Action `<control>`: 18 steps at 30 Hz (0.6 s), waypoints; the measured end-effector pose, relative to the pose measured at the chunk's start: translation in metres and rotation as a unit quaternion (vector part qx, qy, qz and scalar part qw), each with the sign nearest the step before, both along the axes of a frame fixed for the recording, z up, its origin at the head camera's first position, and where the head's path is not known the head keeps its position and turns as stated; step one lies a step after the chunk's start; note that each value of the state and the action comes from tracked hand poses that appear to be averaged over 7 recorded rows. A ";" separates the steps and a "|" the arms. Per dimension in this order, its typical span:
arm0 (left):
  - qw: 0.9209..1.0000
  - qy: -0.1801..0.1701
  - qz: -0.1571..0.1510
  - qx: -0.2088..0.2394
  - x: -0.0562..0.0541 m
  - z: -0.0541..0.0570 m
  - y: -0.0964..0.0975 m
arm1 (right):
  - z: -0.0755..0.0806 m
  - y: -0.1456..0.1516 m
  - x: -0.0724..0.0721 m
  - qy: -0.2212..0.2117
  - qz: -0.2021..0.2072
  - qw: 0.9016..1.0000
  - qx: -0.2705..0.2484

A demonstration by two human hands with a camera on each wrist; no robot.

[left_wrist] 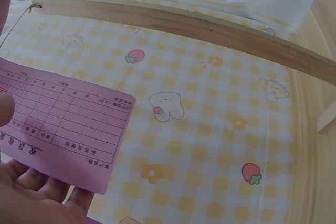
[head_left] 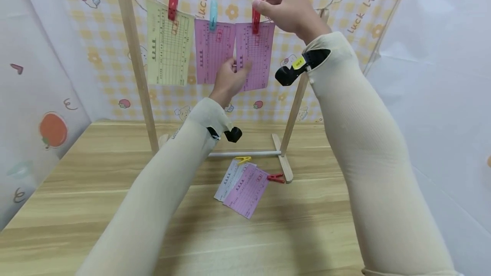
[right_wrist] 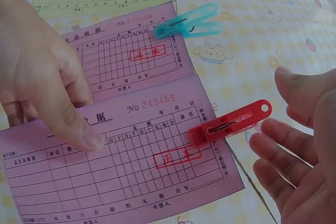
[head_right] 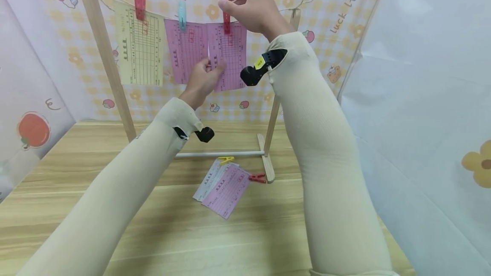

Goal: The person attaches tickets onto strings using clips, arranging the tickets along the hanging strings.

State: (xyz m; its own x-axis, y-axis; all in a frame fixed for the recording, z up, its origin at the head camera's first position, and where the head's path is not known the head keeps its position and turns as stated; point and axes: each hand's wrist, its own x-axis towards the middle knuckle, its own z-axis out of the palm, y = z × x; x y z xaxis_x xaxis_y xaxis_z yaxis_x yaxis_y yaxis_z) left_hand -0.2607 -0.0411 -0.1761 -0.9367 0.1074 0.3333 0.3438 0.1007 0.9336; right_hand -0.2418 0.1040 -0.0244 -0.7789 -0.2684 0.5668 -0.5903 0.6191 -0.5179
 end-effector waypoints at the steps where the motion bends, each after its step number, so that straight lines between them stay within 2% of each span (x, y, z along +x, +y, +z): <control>1: 1.000 0.004 -0.002 -0.005 0.000 -0.002 -0.001 | -0.001 0.001 0.000 -0.002 0.002 1.000 -0.004; 5: 0.999 0.007 -0.007 -0.036 -0.001 -0.009 -0.004 | -0.007 0.005 0.001 0.003 0.008 1.000 -0.006; 10: 0.994 -0.027 0.010 -0.104 0.002 -0.018 -0.012 | -0.019 0.014 0.003 0.040 0.004 0.999 0.026; 12: 0.992 -0.035 0.012 -0.117 0.003 -0.022 -0.015 | -0.023 0.018 0.004 0.049 0.005 0.999 0.021; 18: 0.990 -0.009 0.000 -0.140 0.006 -0.031 -0.021 | -0.036 0.030 0.009 0.065 -0.010 0.998 -0.020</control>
State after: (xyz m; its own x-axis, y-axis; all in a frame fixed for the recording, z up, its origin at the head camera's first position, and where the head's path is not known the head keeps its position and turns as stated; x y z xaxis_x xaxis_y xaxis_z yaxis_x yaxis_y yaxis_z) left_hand -0.2547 -0.0618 -0.2068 -0.9420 0.1939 0.2740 0.3278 0.3559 0.8751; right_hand -0.2333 0.1335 -0.0601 -0.7025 -0.2293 0.6737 -0.6424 0.6116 -0.4618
